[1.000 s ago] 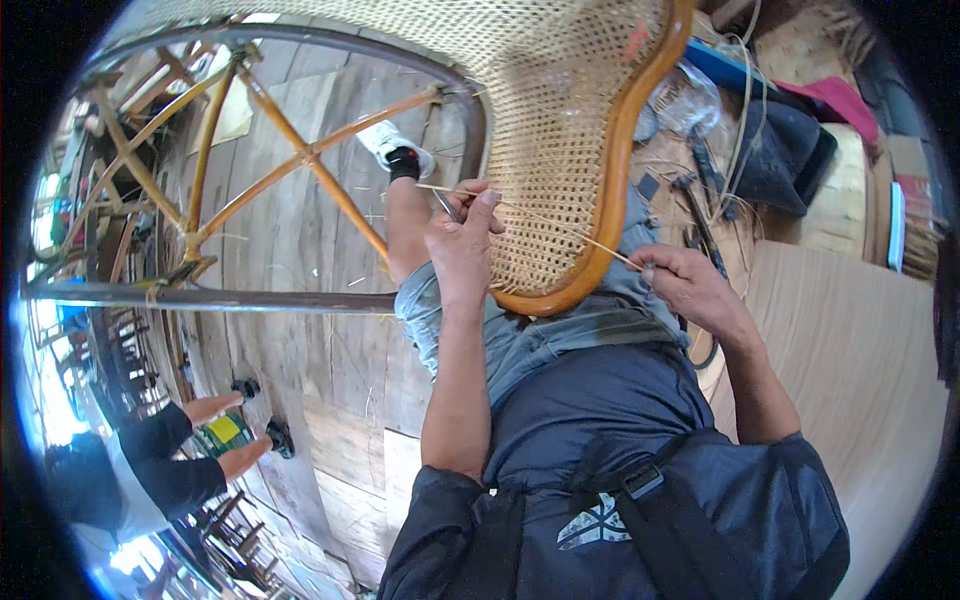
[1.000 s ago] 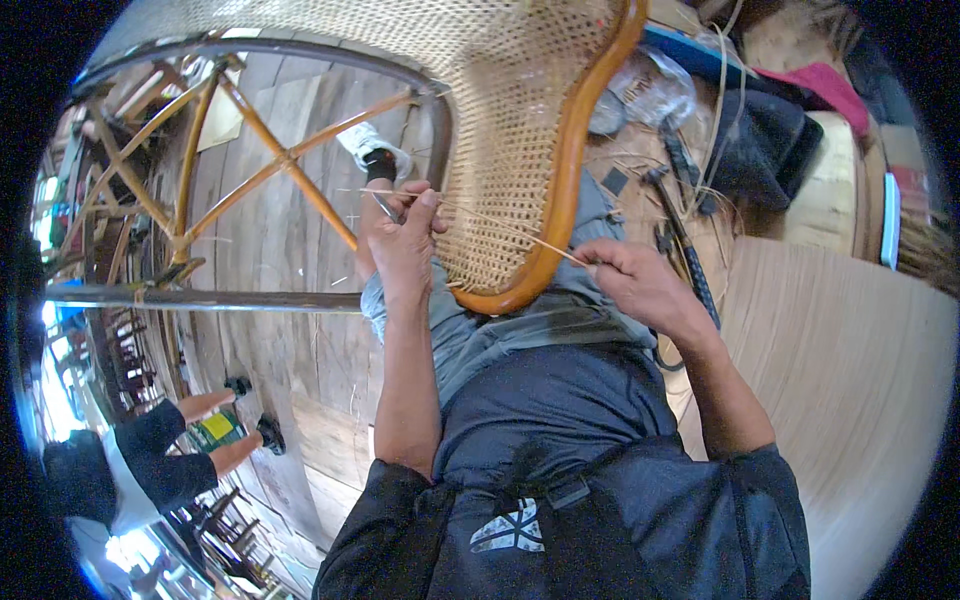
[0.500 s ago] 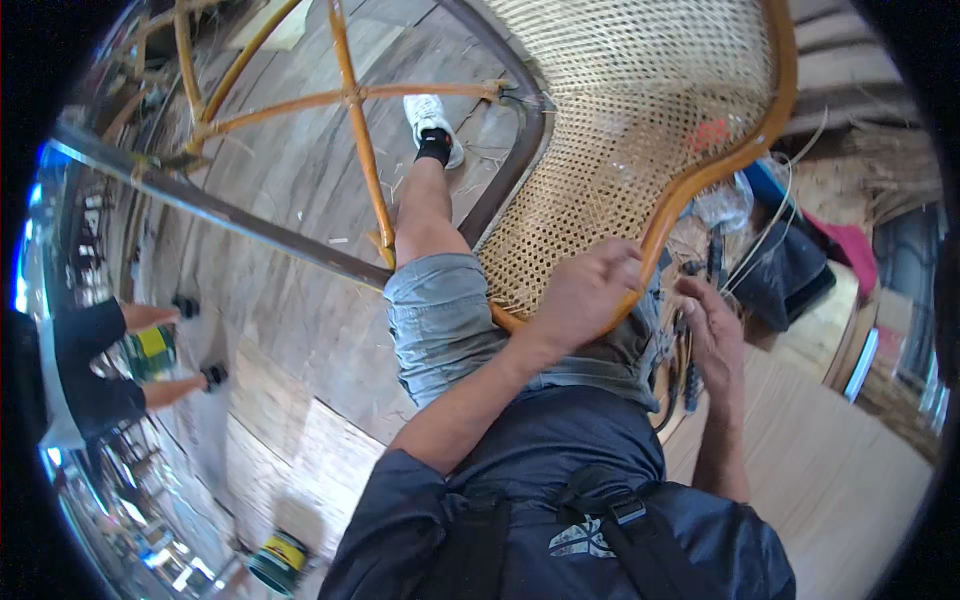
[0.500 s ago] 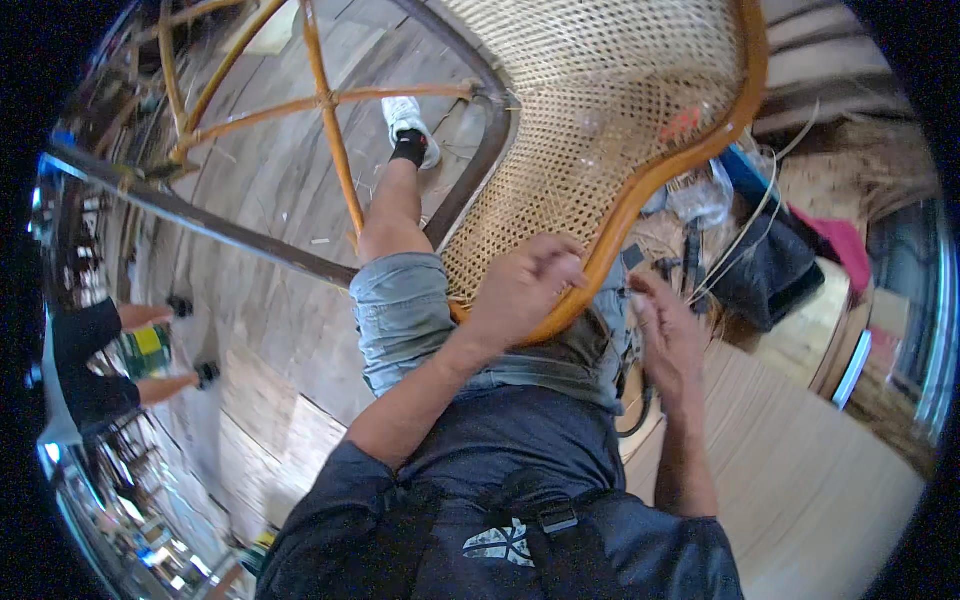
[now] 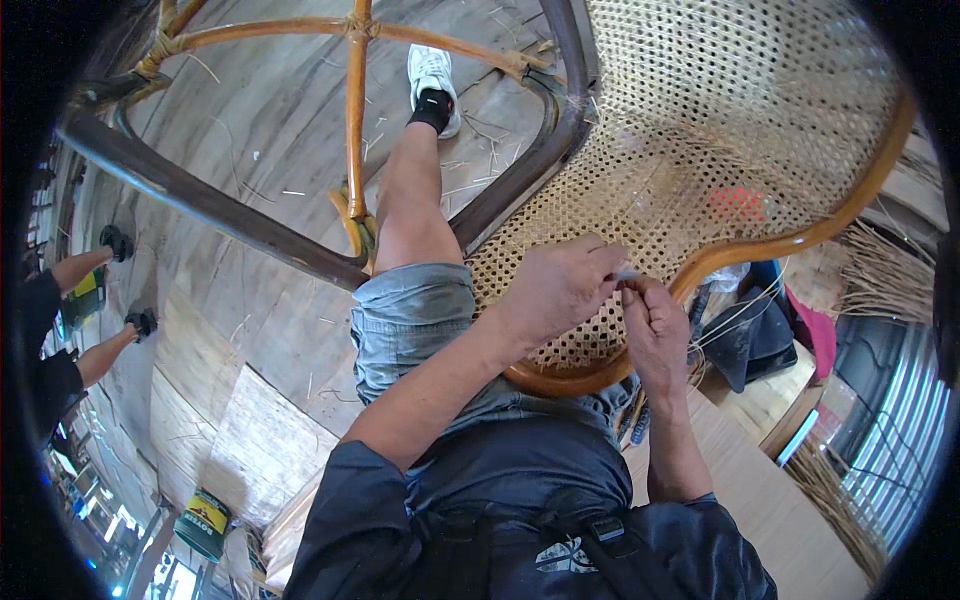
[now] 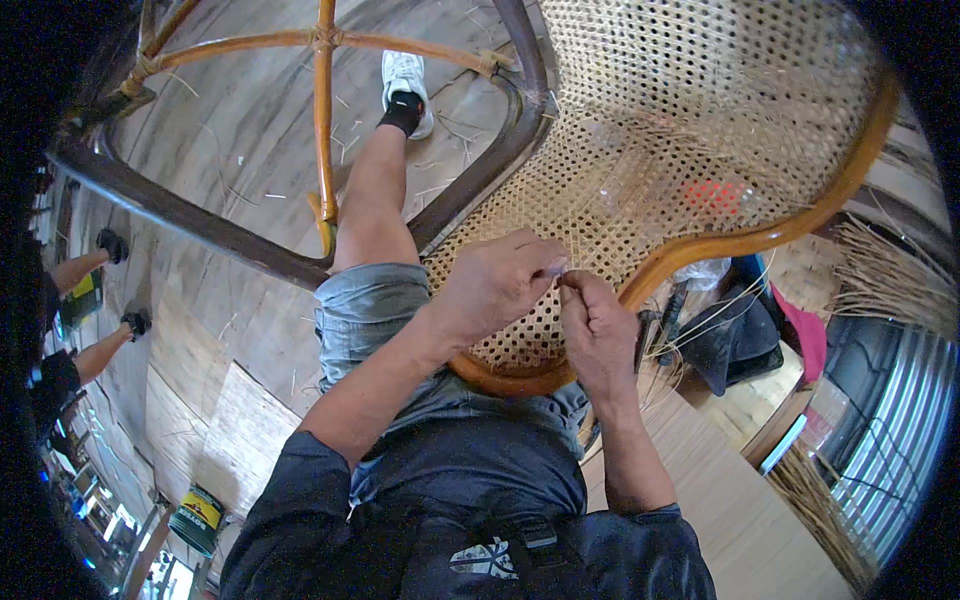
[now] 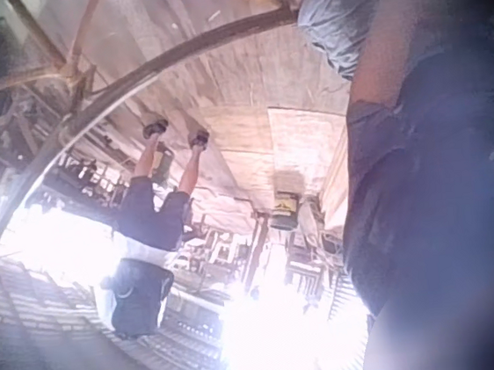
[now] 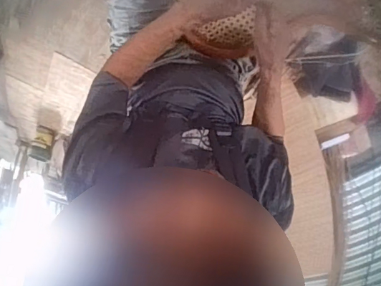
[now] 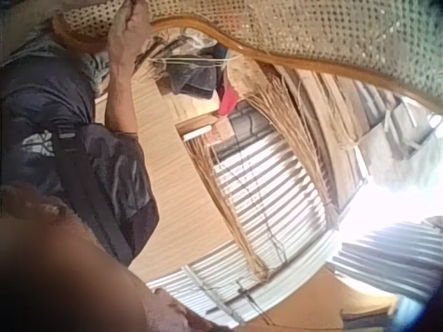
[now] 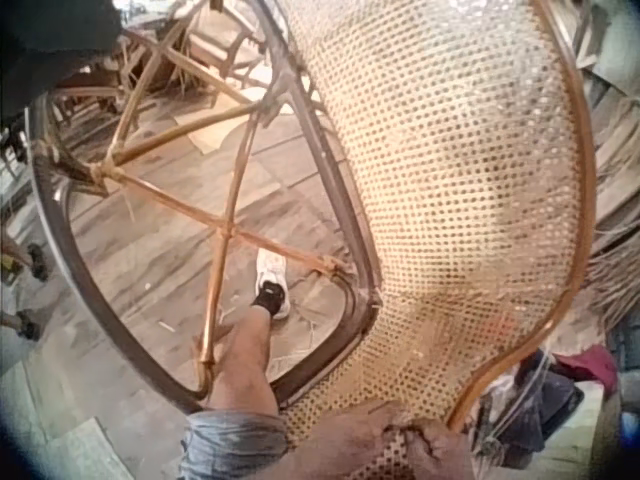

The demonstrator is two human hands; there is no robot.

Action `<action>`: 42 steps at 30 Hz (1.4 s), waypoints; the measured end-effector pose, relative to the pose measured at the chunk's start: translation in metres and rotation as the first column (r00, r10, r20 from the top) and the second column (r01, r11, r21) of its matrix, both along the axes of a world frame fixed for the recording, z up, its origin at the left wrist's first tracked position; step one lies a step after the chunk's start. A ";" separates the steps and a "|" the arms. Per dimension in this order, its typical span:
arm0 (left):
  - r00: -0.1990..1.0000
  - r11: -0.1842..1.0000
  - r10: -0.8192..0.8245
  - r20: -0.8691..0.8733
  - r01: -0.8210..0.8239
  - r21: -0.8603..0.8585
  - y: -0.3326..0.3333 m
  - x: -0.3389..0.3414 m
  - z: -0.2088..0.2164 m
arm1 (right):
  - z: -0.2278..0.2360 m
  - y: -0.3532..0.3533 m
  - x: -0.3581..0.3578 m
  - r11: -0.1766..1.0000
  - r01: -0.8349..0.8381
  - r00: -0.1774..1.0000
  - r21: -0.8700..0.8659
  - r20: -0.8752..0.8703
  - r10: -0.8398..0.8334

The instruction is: Repairing a rattan chair by fastening and trimming cane strips on the seat back.

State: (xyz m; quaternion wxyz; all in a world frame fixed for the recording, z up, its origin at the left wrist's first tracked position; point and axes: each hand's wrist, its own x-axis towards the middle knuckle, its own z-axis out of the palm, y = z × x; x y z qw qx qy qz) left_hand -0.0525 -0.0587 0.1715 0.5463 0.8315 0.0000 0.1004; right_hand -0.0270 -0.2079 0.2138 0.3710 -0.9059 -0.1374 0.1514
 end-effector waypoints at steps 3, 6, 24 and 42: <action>0.998 0.993 -0.021 0.051 0.014 0.118 0.006 0.006 -0.019 | -0.016 0.007 0.009 1.000 -0.012 0.997 -0.018 -0.081 0.011; 0.994 0.993 0.113 -0.010 -0.112 0.037 0.010 0.002 -0.047 | -0.036 0.015 0.015 0.994 -0.081 0.979 -0.074 -0.192 0.066; 0.965 0.969 0.244 -0.096 -0.239 0.063 -0.002 -0.020 -0.068 | -0.090 -0.013 0.055 0.986 -0.154 0.955 -0.056 -0.265 0.135; 0.962 0.960 0.272 0.010 -0.272 0.065 0.004 -0.011 -0.074 | -0.070 0.015 0.046 0.980 -0.082 0.944 -0.184 -0.330 0.017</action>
